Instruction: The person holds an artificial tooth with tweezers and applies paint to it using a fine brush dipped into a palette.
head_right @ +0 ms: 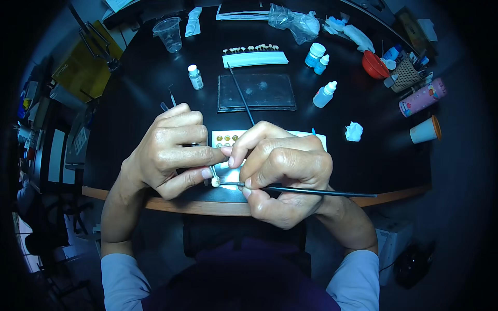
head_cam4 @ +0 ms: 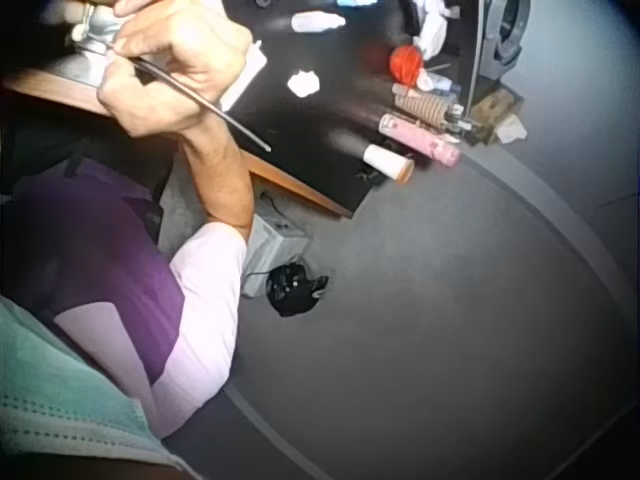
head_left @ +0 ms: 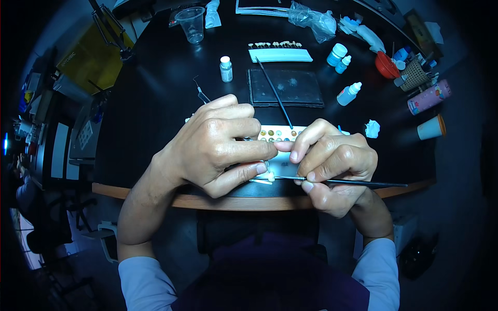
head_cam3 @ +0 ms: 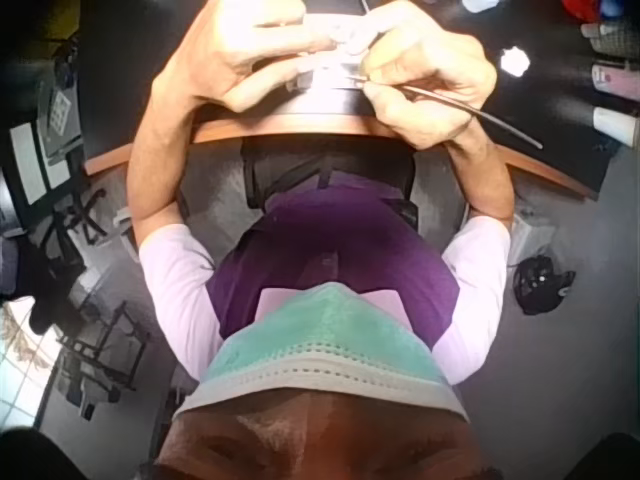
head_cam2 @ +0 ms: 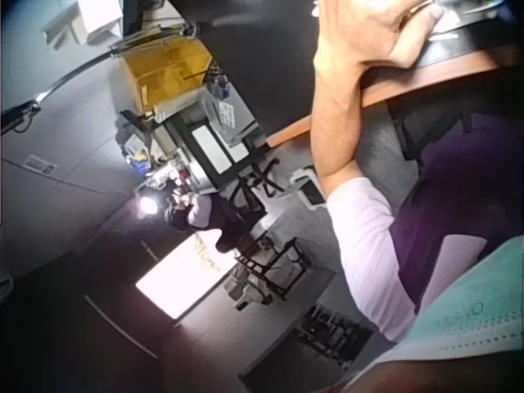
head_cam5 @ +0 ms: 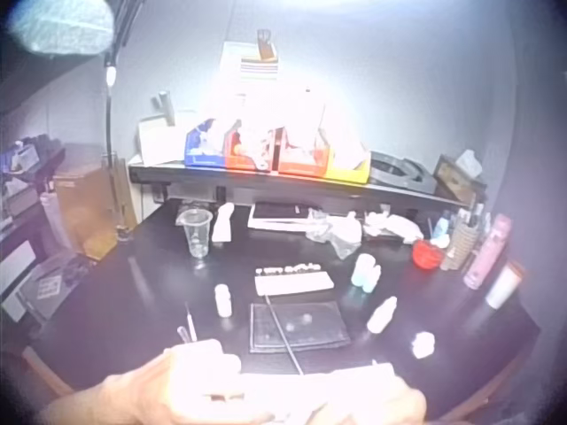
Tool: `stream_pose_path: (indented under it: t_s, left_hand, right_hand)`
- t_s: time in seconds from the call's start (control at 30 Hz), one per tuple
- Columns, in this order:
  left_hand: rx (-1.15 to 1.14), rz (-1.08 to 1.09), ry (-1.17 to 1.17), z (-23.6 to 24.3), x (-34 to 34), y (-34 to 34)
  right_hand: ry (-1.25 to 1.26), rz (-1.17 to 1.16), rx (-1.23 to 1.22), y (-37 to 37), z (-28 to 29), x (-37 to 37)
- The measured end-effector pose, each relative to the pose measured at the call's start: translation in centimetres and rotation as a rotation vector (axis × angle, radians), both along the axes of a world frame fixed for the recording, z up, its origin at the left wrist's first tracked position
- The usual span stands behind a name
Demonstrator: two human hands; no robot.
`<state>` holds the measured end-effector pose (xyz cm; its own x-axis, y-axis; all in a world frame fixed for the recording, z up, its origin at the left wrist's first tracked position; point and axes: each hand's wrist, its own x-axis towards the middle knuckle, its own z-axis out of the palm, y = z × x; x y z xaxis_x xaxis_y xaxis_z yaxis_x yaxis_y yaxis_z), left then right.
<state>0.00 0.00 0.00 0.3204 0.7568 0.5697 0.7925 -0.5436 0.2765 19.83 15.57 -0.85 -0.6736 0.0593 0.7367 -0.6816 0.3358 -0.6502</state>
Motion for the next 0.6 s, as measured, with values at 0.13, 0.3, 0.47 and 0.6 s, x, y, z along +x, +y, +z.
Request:
stream_pose_path:
  t_s: [0.13, 0.3, 0.47, 0.6]
  left_hand:
    - [0.006, -0.016, -0.026, 0.0, 0.0, 0.1]
    - [0.02, -0.016, -0.042, -0.5, 0.0, 0.3]
    - [0.078, -0.012, -0.077, -1.0, 0.1, 0.5]
    - [0.085, -0.01, -0.081, -1.0, 0.2, 0.5]
  right_hand:
    - [0.034, -0.008, 0.021, 0.0, -0.1, -0.2]
    - [0.042, -0.014, 0.014, 0.0, -0.1, -0.2]
    - [0.028, 0.001, 0.019, 0.0, -0.1, -0.1]
    - [0.05, 0.006, 0.026, 0.0, -0.2, -0.2]
